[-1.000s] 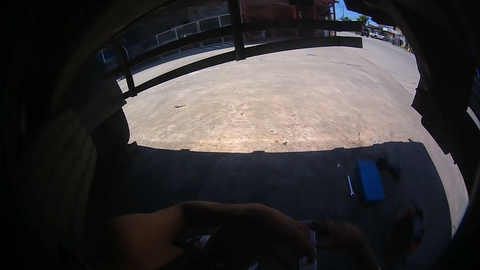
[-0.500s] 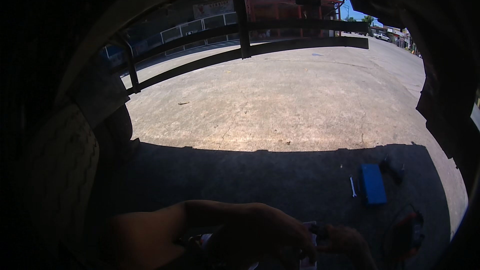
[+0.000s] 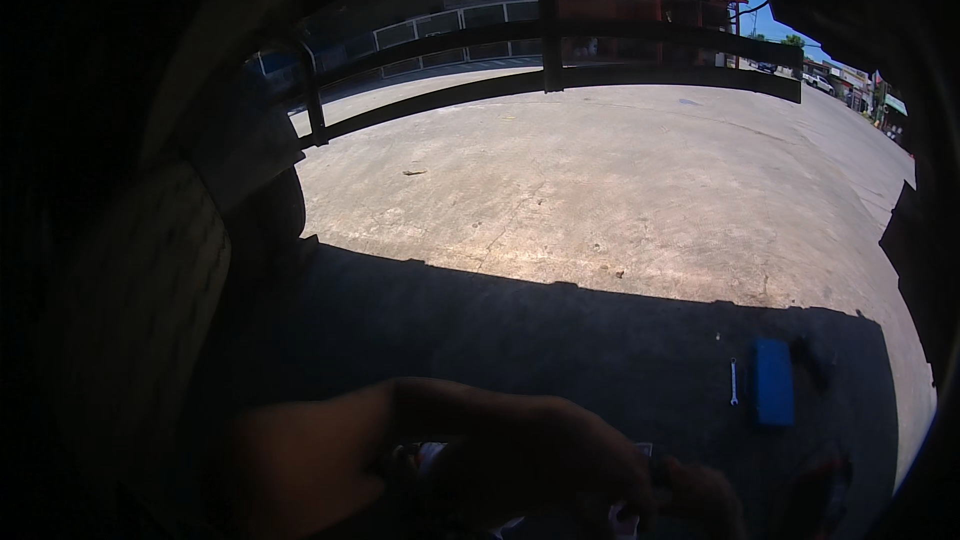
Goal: The person sits under a truck and uses a welding torch to join metal parts on the vehicle frame. They then pick up a metal plate, position it against the rear frame, and hold it in place while another person assists.
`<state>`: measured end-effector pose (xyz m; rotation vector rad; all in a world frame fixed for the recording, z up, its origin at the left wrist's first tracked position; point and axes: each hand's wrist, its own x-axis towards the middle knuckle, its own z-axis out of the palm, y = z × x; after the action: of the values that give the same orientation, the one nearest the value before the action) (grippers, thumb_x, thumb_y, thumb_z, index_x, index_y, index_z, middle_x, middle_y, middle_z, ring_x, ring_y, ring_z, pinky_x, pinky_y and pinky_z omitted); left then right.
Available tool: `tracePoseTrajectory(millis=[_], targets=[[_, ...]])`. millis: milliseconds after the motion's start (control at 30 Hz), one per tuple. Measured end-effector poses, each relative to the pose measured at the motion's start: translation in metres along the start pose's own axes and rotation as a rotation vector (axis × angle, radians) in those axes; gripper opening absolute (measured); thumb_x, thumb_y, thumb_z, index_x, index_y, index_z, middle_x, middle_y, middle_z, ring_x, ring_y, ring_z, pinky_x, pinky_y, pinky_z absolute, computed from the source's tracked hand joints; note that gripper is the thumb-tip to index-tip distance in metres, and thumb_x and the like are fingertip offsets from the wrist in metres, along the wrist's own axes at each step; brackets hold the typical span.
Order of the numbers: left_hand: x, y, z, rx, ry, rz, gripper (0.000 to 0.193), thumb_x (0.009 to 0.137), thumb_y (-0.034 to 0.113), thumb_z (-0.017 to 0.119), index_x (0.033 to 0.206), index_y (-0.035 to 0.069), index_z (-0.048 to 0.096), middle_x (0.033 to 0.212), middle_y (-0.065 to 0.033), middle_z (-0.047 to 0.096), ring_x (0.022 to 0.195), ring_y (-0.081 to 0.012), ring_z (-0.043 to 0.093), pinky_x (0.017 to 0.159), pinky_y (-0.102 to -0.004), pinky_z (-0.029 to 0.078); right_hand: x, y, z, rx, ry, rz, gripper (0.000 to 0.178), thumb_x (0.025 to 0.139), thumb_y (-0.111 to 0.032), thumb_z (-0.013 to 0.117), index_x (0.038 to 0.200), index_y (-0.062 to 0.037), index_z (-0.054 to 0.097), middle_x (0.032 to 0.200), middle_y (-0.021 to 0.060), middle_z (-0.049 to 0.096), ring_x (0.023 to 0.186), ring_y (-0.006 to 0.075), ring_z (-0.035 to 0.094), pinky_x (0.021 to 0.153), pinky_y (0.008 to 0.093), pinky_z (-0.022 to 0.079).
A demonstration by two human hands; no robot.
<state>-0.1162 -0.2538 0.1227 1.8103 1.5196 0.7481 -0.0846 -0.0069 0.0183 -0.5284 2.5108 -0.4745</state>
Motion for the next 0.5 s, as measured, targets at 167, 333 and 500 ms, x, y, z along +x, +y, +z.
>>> tracePoseTrajectory(millis=[167, 333, 500], targets=[[-0.005, 0.001, 0.003, 0.004, 0.013, -0.01, 0.054, 0.096, 0.047, 0.065, 0.125, 0.001, 0.066, 0.107, -0.0198, 0.072, 0.096, -0.0318, 0.07, 0.084, -0.0425, 0.056, 0.007, 0.006, 0.004, -0.136, -0.044, 0.076, 0.073, 0.072, -0.042, 0.082, 0.131, -0.007, 0.057, 0.115, 0.0233, 0.07, 0.111, 0.0358, 0.067, 0.094, 0.0468, 0.052], [-0.007, 0.0, 0.001, 0.016, 0.019, -0.019, 0.053, 0.097, 0.047, 0.065, 0.125, 0.001, 0.066, 0.107, -0.0199, 0.072, 0.096, -0.0319, 0.07, 0.085, -0.0426, 0.056, 0.001, 0.001, -0.003, 0.039, -0.053, 0.02, 0.068, 0.071, -0.041, 0.081, 0.126, -0.0051, 0.061, 0.113, 0.0197, 0.072, 0.108, 0.0356, 0.069, 0.091, 0.045, 0.053], [-0.003, 0.0, 0.001, 0.023, -0.002, -0.03, 0.053, 0.097, 0.047, 0.064, 0.125, 0.001, 0.065, 0.107, -0.0199, 0.072, 0.096, -0.0321, 0.07, 0.085, -0.0426, 0.056, 0.0, -0.012, -0.012, 0.012, -0.095, 0.068, 0.062, 0.072, -0.042, 0.079, 0.118, -0.0035, 0.066, 0.111, 0.0183, 0.073, 0.107, 0.0352, 0.069, 0.091, 0.0442, 0.053]])
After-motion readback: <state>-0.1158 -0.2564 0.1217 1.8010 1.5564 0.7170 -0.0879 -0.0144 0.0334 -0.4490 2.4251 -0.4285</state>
